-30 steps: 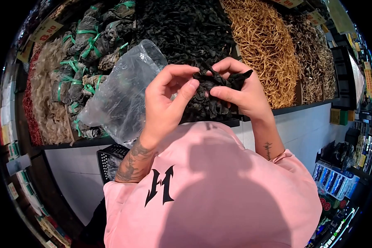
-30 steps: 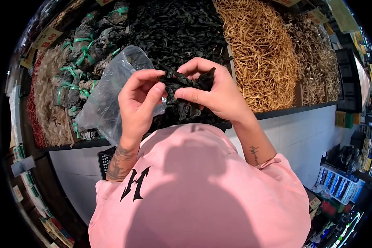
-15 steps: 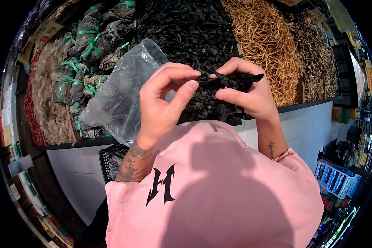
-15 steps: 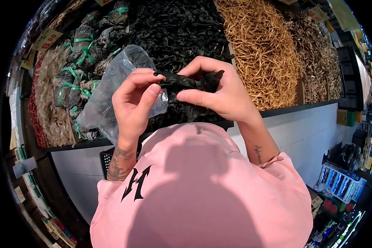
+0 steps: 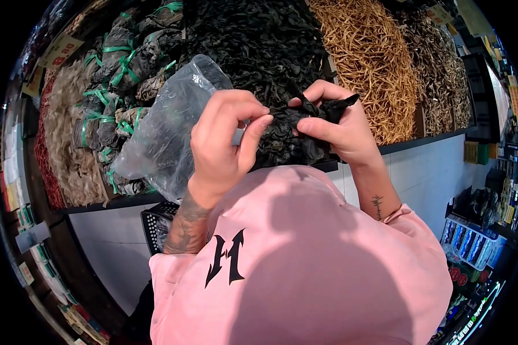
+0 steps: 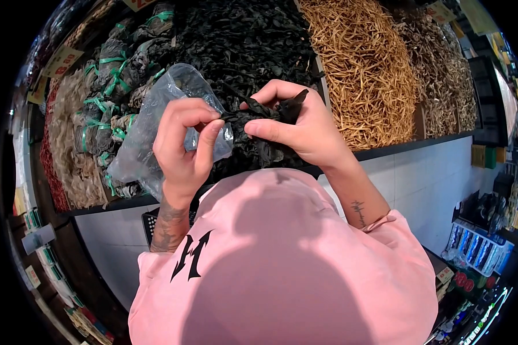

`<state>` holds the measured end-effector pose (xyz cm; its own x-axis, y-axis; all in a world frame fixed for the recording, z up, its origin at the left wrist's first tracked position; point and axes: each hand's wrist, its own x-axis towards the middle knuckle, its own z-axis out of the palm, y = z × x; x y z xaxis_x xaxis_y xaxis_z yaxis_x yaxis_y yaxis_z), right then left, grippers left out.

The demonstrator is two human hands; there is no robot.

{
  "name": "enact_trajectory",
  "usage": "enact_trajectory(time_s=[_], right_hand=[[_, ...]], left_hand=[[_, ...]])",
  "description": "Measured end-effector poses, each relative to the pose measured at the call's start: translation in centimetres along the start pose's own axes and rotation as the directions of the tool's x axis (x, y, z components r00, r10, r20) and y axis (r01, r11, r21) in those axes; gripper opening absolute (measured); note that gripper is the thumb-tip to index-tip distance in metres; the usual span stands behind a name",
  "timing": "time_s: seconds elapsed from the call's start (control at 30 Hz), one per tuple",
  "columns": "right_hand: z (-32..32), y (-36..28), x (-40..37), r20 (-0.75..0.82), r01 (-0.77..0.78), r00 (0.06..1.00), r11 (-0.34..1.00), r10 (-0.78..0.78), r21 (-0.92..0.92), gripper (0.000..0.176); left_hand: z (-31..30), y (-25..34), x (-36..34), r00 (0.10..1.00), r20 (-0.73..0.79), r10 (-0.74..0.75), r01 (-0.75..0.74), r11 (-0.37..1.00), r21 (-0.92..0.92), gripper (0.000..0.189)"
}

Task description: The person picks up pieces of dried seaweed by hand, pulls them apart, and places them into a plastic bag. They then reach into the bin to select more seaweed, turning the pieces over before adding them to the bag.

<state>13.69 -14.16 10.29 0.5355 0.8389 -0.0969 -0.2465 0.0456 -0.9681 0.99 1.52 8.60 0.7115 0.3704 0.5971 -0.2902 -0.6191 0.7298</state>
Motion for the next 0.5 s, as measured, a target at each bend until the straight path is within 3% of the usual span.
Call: enact_trajectory(time_s=[0.1,0.2,0.27,0.4,0.5], right_hand=[[0.3,0.4,-0.2,-0.009,0.038,0.999,0.999,-0.038,0.030,0.024],[0.4,0.5,-0.5,-0.012,0.171,0.985,0.981,-0.173,-0.094,0.024],[0.3,0.4,-0.7,0.058,0.353,0.933,0.866,-0.356,-0.353,0.025],[1.0,0.4,-0.7,0.189,0.643,0.743,0.607,-0.642,-0.467,0.031],[1.0,0.6,-0.8,0.243,0.701,0.671,0.493,-0.700,-0.515,0.034]], left_hand=[[0.3,-0.4,-0.3,0.995,-0.037,0.097,-0.093,0.990,0.108,0.014],[0.4,-0.4,-0.3,0.977,-0.114,0.178,-0.161,0.976,0.147,0.017],[0.2,-0.2,-0.3,0.959,-0.149,0.240,-0.213,0.962,0.172,0.020],[-0.1,0.3,-0.5,0.955,-0.157,0.251,-0.223,0.959,0.175,0.021],[-0.1,0.7,-0.5,0.954,-0.188,0.235,-0.210,0.967,0.145,0.020]])
